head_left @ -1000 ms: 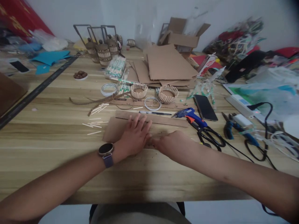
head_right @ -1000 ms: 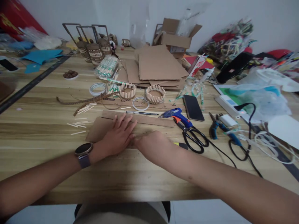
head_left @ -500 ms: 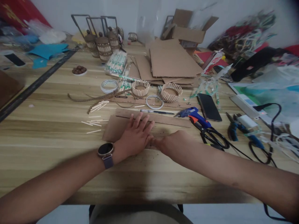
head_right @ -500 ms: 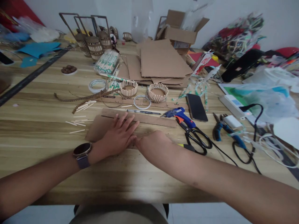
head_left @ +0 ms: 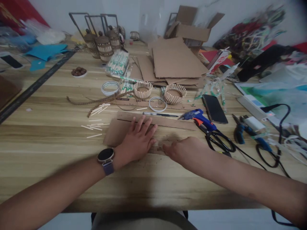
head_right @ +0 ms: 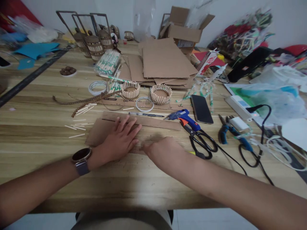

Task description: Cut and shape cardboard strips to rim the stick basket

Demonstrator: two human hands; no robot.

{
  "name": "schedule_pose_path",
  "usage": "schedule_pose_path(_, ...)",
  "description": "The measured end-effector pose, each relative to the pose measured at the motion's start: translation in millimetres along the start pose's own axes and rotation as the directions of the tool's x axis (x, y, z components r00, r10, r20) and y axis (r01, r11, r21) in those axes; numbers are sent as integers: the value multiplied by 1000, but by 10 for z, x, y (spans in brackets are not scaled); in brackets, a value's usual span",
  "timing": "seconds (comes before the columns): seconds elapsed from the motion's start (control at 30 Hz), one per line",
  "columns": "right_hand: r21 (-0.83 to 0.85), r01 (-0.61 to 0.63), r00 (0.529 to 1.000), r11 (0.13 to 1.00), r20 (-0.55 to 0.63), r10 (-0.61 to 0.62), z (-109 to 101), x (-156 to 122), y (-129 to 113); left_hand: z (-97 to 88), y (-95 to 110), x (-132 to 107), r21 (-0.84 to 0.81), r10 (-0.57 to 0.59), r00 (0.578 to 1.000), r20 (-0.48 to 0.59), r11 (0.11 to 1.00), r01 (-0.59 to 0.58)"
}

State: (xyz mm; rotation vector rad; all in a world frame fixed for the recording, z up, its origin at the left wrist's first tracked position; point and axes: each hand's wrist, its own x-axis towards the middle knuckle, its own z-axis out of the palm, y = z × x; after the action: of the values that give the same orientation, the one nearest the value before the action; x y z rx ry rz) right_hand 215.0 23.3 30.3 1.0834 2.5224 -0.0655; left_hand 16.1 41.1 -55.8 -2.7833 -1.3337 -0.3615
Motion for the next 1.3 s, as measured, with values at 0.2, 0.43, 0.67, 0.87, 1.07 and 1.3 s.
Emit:
schedule_pose_path(0.2,-75,32,998,997,60,-27,-32,-31,12,-11,4,-2,19,2,1000,11,1000,-2)
schedule_pose_path(0.43,-90,15,1000,996,27,-13,28,-62,32,-8,7,3,25,-2,1000,6,1000,1)
schedule_pose_path(0.67,-92,31,999,995,-26,-33,108,-89,93,-6,9,0,24,-6,1000,6,1000,6)
schedule_pose_path(0.87,-111,37,999,993,-14,-39,117,-111,110,2,12,-7,21,-11,1000,-16,1000,11)
schedule_pose_path(1.07,-92,25,1000,995,19,-24,97,-143,126,10,8,-5,14,-4,1000,-27,1000,5)
schedule_pose_path(1.3,-103,7,999,995,36,-4,67,-157,133,2,1,-6,3,2,999,-34,1000,-2)
